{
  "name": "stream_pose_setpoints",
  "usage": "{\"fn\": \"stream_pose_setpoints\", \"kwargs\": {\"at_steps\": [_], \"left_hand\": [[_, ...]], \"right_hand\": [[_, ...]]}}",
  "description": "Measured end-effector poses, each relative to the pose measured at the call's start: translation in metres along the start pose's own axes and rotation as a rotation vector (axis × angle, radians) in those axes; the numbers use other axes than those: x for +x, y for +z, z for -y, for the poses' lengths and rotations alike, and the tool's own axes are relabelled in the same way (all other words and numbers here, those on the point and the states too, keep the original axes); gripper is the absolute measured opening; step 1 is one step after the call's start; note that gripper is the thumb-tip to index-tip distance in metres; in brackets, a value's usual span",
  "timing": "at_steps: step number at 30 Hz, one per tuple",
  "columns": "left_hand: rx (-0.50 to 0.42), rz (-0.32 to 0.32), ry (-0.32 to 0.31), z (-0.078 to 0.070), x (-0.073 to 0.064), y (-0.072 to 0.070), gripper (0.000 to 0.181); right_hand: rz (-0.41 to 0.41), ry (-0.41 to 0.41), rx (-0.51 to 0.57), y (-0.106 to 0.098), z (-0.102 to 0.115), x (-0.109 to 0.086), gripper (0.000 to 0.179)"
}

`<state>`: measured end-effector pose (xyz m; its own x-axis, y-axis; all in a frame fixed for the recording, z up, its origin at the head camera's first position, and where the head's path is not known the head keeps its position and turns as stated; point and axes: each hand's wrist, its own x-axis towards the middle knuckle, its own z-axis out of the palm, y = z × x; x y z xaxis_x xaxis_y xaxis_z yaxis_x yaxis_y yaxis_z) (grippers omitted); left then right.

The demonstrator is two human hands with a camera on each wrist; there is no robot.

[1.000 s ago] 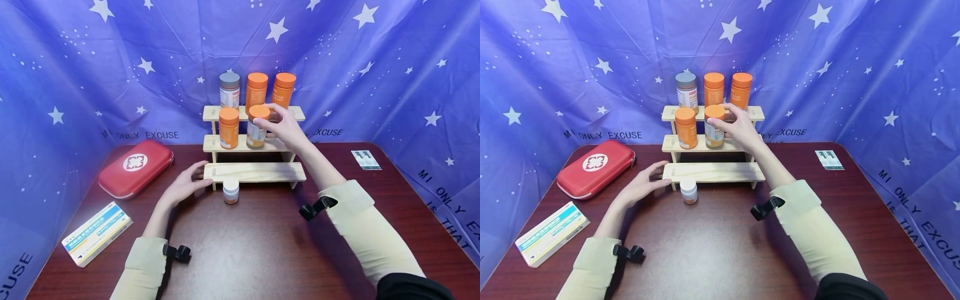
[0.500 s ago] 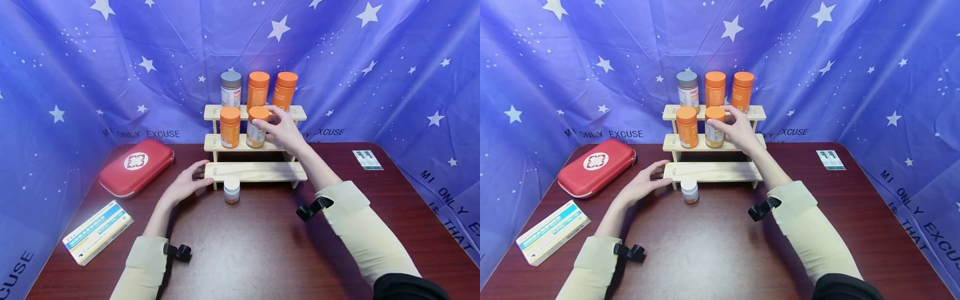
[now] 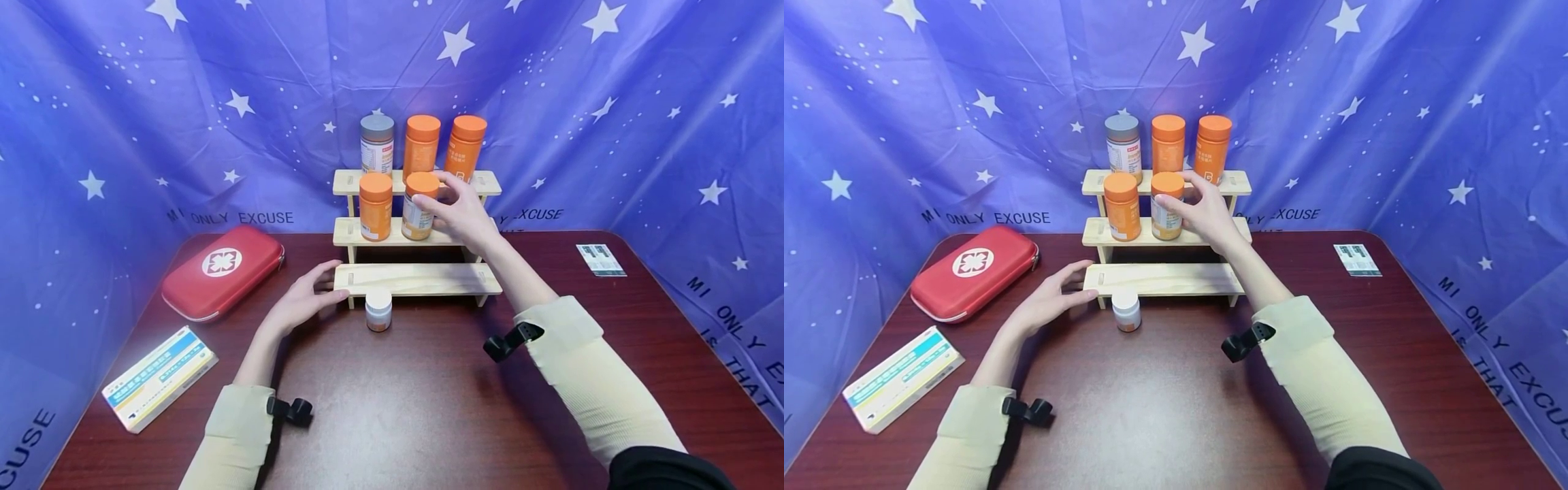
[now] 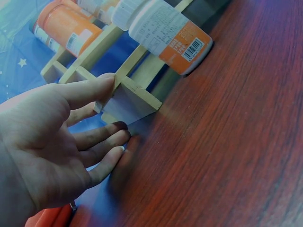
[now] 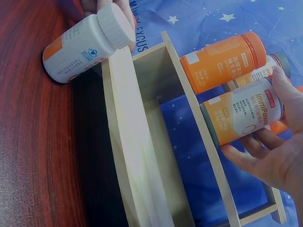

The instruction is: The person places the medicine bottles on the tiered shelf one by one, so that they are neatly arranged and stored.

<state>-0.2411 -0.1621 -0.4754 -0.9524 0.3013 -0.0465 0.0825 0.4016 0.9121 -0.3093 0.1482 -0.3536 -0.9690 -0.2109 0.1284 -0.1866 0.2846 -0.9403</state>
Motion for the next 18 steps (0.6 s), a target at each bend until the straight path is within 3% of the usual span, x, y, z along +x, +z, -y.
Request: {"fn": "stream_pose_setpoints", "kwargs": {"at_steps": [11, 18], "left_hand": [[-0.007, 0.003, 0.012, 0.002, 0.001, 0.0, 0.073], [-0.003, 0.003, 0.013, 0.001, 0.0, 0.0, 0.072]], "right_hand": [[-0.059, -0.049, 0.012, 0.004, -0.006, -0.002, 0.055], [-0.096, -0.038, 0.026, 0.004, -0.005, -0.011, 0.063]]}}
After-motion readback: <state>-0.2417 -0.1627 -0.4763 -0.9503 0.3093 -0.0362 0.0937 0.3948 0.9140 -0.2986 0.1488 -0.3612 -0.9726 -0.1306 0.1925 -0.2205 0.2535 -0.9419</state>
